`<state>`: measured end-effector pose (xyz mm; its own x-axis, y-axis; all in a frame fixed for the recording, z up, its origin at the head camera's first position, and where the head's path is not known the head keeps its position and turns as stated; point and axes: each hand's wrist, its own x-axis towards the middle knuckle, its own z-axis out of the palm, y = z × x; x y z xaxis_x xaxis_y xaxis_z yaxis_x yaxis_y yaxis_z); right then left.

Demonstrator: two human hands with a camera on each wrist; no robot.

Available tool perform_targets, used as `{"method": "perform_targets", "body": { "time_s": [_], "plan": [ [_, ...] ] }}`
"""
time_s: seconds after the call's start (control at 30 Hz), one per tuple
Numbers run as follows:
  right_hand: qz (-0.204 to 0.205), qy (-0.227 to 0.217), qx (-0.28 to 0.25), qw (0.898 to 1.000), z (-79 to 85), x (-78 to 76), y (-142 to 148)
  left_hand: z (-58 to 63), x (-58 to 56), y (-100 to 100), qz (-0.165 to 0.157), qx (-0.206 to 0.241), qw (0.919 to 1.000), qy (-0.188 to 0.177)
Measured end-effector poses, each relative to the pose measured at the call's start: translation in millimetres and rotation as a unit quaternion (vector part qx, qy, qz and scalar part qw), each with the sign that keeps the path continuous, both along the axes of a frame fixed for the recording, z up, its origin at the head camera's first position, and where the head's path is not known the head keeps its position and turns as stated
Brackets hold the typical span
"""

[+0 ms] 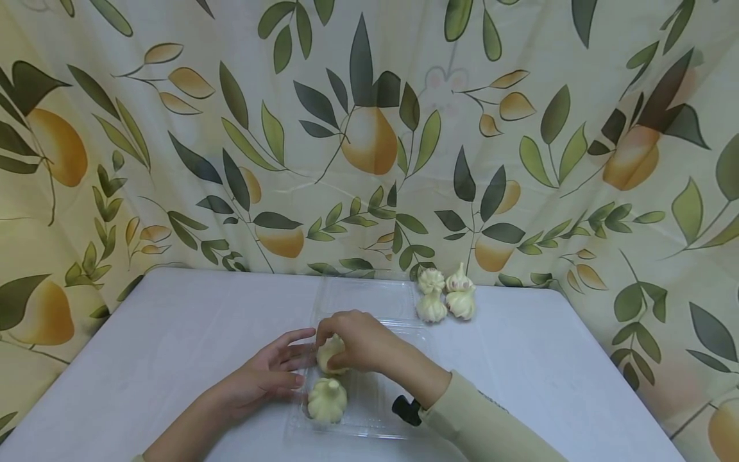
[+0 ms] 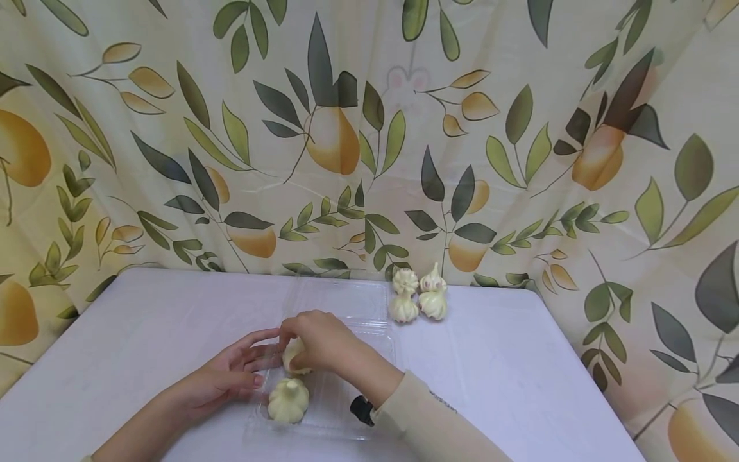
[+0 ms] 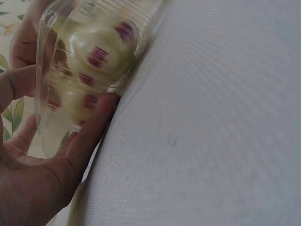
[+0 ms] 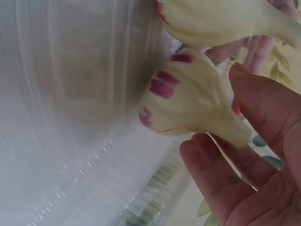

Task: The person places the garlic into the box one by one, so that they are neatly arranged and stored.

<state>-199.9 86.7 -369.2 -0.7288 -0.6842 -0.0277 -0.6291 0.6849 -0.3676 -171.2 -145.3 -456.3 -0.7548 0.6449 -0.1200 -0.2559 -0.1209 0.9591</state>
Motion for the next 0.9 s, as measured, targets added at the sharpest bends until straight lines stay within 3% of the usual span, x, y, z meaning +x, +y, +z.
{"method": "perform_targets", "body": {
  "time_s": [0.23,0.5,0.73,0.9],
  "plan": [
    [-0.014,0.008,-0.022,1.000,12.2,1.4,11,0.5,-0.4,1,-0.003,0.001,1.0000,0.004],
    [-0.046,0.019,-0.085,0.995,28.3,5.2,32,1.0,-0.1,0,-0.007,0.004,0.9999,0.009],
    [-0.086,0.012,-0.148,0.985,31.7,7.9,60,0.2,-0.2,0,-0.011,0.002,0.9999,0.004],
    [-0.127,0.003,-0.197,0.972,32.8,9.6,80,-0.6,-0.2,0,-0.012,0.003,0.9999,0.003]
  ]
}}
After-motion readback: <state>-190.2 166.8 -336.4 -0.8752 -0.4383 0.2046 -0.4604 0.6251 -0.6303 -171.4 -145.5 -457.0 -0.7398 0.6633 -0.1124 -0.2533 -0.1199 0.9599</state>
